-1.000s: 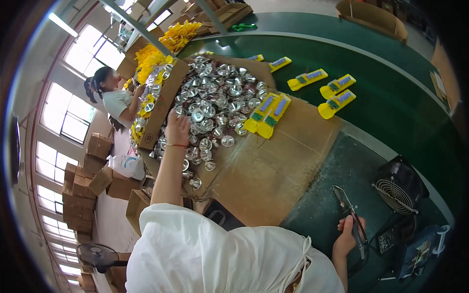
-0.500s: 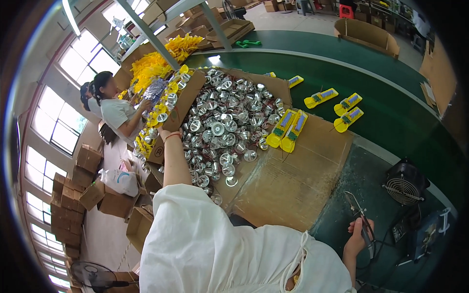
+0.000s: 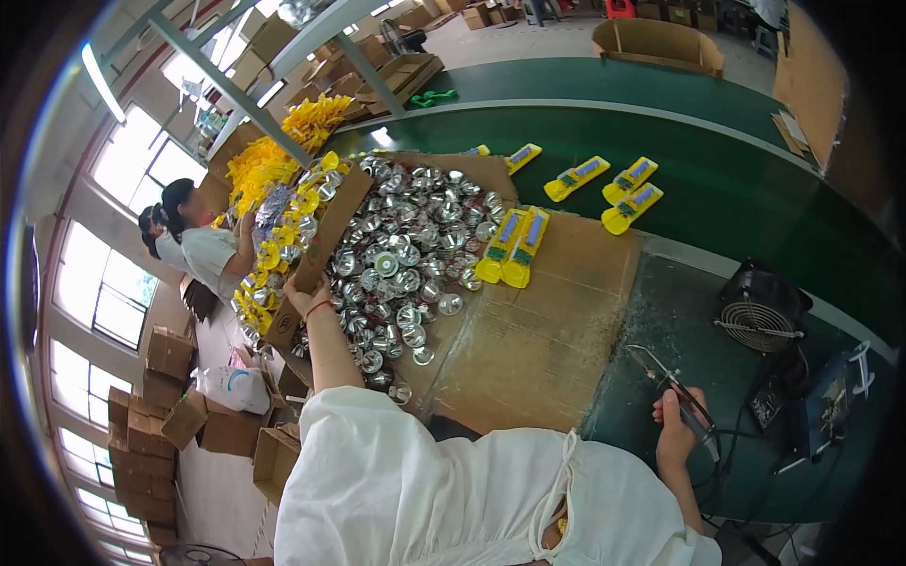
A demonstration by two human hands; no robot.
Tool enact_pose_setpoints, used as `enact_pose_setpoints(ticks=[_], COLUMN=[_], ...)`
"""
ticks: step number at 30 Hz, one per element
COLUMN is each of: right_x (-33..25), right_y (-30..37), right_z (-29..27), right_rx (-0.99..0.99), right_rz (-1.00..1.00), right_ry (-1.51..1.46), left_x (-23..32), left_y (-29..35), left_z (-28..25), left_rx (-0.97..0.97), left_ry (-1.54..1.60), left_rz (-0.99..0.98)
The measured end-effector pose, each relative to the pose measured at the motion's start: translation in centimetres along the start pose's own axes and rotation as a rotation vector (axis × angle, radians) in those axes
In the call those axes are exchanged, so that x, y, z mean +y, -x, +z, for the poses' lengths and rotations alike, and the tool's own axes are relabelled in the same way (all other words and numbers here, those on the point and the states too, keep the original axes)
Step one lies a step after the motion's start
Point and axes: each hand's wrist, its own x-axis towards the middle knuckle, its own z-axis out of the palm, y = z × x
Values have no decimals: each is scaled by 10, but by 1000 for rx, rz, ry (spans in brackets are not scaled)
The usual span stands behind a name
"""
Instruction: Soldering wires onto a circuit board for the assembly of light fixtures.
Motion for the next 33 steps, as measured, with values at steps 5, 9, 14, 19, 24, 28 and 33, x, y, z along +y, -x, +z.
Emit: enact_pose_setpoints(ticks=[5,9,14,19,24,28,33], right_x=[3,5,22,25,34,32,52], right_y=[-6,-12,-25,-25,-32,-34,-37], right_z=[-9,-14,-27,-27,-29,-32,-24], right_rx=[-81,-147,-179,-194,-214,-253,-242], right_rz=[84,63,-70,-174,-266,-219,-181], right_ry=[-24,-63,34,12,5,2,-10], left_x=[14,-3,-82,-185,-303,-393,-475], left_y=[5,72,148,233,330,390,464], left_z=[7,63,124,177,223,229,222], left_rx=[-244,-262,-374,-436,-530,-565,-575], left_ry=[3,119,46,-118,-225,-248,-368], left_rz=[-37,-148,-287,-412,-707,-882,-1038])
